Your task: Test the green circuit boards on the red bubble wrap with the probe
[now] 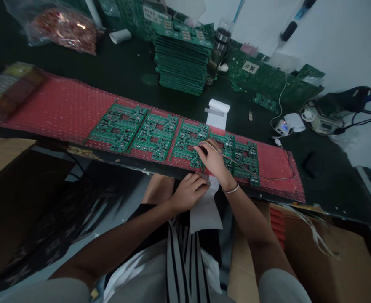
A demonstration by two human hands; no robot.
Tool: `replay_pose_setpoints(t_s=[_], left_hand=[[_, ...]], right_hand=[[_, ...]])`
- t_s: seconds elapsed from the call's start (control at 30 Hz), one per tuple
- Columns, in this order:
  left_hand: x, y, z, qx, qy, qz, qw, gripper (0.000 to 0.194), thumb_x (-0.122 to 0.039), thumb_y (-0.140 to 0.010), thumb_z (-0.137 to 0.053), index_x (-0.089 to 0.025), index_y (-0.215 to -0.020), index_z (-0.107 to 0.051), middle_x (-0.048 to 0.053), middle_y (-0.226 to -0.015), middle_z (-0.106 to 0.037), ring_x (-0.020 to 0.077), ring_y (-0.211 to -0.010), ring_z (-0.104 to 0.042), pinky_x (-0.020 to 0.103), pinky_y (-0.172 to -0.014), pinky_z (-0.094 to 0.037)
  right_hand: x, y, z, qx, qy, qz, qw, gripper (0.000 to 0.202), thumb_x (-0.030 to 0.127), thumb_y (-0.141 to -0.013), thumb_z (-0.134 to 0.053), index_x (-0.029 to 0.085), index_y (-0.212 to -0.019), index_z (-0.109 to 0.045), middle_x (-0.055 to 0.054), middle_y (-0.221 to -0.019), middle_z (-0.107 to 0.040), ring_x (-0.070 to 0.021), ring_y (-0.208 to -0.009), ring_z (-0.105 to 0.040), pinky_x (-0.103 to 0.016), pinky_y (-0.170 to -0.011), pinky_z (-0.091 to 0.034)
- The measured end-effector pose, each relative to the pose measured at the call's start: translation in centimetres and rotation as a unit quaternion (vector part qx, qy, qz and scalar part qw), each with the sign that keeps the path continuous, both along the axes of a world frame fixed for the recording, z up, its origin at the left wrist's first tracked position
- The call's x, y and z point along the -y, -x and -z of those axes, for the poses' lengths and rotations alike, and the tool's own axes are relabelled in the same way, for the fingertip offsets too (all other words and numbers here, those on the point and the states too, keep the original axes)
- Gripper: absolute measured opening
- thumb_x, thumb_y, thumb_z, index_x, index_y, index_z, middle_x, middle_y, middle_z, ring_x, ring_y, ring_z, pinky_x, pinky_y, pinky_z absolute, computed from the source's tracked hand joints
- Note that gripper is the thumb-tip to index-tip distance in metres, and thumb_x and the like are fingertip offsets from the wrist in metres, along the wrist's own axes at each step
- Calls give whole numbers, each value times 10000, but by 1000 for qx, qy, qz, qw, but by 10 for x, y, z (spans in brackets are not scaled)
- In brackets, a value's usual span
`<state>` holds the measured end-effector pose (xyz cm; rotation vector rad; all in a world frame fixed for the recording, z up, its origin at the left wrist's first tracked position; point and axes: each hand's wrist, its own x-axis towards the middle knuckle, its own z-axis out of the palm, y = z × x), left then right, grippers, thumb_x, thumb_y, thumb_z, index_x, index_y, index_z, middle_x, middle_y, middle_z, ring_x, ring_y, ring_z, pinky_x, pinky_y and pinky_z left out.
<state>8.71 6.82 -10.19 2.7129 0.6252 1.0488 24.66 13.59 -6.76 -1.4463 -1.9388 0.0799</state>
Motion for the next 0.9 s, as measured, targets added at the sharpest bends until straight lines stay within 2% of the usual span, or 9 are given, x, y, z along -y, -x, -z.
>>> replay_pose_setpoints(t_s=[0.2, 0.4, 0.67, 0.8, 0.9], left_hand=[[1, 1, -4, 15, 56, -2, 998, 157, -205, -986, -521, -179, -919, -660, 48, -963, -675, 184, -917, -543, 330, -810, -423], [0, -1, -1, 7, 50, -13, 999, 154, -232, -980, -532, -185, -1033, -669, 65, -1009, -673, 202, -957, -545, 350, -806, -437], [4, -7, 9, 32, 50, -29, 998, 181, -217, -976, -528, -204, -882, -682, 43, -941, -692, 186, -897, -546, 352, -773, -410], [3, -2, -5, 56, 97, -14, 994, 171, -209, -974, -532, -205, -889, -680, 38, -942, -688, 176, -923, -563, 342, -813, -431], [-14, 10, -22, 90, 142, -40, 985, 133, -194, -956, -553, -192, -925, -682, 47, -998, -673, 182, -967, -564, 348, -879, -452]], right_hand=[[0, 0, 0, 9, 2, 3, 1000, 259, 419, -990, -508, 232, -870, -644, -56, -904, -653, -213, -921, -589, -366, -902, -479], [0, 0, 0, 3, 9, 3, 1000, 273, 419, -993, -498, 226, -866, -644, -58, -910, -654, -210, -924, -581, -365, -915, -470], [1, 0, -2, -28, 24, 1, 999, 278, 434, -989, -492, 238, -869, -648, -60, -905, -656, -216, -937, -592, -379, -922, -475], [2, -2, -2, -73, 13, 13, 997, 278, 439, -987, -488, 234, -869, -634, -59, -913, -662, -209, -945, -606, -364, -920, -483], [1, -2, -1, -86, 1, 13, 996, 272, 436, -980, -505, 226, -854, -624, -59, -898, -663, -204, -922, -617, -347, -897, -490]])
